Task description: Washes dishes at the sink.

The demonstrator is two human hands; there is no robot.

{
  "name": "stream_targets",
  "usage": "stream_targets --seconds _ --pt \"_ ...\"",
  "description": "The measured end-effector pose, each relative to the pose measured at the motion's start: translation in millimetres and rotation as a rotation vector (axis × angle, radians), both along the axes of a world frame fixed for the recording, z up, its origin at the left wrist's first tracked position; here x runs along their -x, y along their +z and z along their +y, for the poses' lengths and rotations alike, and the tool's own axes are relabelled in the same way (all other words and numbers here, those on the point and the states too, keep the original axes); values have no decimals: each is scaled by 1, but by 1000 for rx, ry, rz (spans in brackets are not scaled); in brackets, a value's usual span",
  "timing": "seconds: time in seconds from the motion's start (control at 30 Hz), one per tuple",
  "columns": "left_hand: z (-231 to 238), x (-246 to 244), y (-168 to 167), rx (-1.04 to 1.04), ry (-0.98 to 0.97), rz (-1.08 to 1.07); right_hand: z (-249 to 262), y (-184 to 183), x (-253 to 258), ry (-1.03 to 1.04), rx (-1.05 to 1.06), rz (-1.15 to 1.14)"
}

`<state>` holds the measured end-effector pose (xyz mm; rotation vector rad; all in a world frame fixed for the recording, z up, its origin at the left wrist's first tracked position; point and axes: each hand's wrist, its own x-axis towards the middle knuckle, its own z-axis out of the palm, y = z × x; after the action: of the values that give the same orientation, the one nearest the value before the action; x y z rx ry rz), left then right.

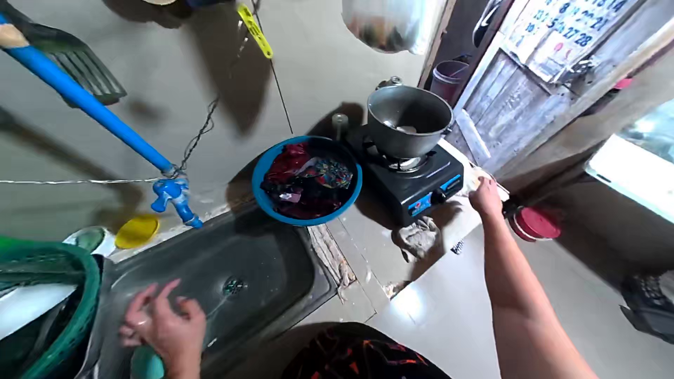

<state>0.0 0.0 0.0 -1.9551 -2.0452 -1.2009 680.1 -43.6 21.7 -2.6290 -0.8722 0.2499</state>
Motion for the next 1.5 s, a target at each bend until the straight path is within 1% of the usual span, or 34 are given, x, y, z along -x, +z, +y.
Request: stream_targets --seconds 0.07,0.1,0.17,0.23,0.27,0.33,0.43,0.53,0.6,0.63,0.7,0.77,0.83,0.9,0.97,1.03,1.1,1.13,1.2,1.3,1.37,1.4,1.5 --pt "-1 -8 -12 32 -58 1 3 -16 -14 20 76 6" --pt "-2 -8 -18 39 -76 -5 4 -23 -17 16 76 -7" --pt "-6 -7 -26 65 -95 -27 7 -34 -22 -5 41 -48" --pt "-10 -6 -28 93 -102 -55 3 -34 -22 -29 4 -89" --pt "-9 -4 -27 89 -101 -54 0 -29 -16 -44 -5 -101" --pt "-14 -3 -26 89 -105 -70 -13 -5 1 -58 -21 -146" --pt "-16 -6 -27 84 -130 -105 -34 44 37 28 -113 -267" --pt "-18 -19 -26 163 -227 -150 -58 91 93 278 -170 -337" --pt "-15 -34 -18 250 -358 -184 -65 111 139 494 -206 -290" --pt "-13 -43 -13 292 -438 -201 -64 114 164 609 -231 -245" --pt "-8 -64 -8 342 -631 -249 -55 106 217 852 -271 -127" --pt "-6 -85 -7 345 -837 -317 -39 86 269 1129 -257 11" --pt "-5 -98 -5 344 -976 -409 -19 62 320 1392 -224 132" --pt "-5 -100 -10 337 -1043 -569 0 40 359 1574 -210 194" --pt "-6 -88 -20 348 -961 -714 15 26 384 1641 -210 245" --pt "-9 -70 -27 387 -813 -747 30 24 396 1641 -228 343" --pt "-10 -53 -32 463 -622 -704 52 38 396 1575 -230 366" --pt "-7 -45 -39 491 -552 -677 68 48 391 1495 -249 323" --pt "0 -32 -62 508 -462 -638 105 69 374 1248 -304 203" --pt "10 -23 -92 429 -390 -600 173 96 342 905 -257 76" --pt "18 -23 -109 285 -404 -549 218 102 319 756 -224 32" --pt "20 -25 -107 273 -402 -536 239 101 308 696 -210 16" --pt "25 -28 -89 482 -348 -545 289 95 279 552 -168 -23"
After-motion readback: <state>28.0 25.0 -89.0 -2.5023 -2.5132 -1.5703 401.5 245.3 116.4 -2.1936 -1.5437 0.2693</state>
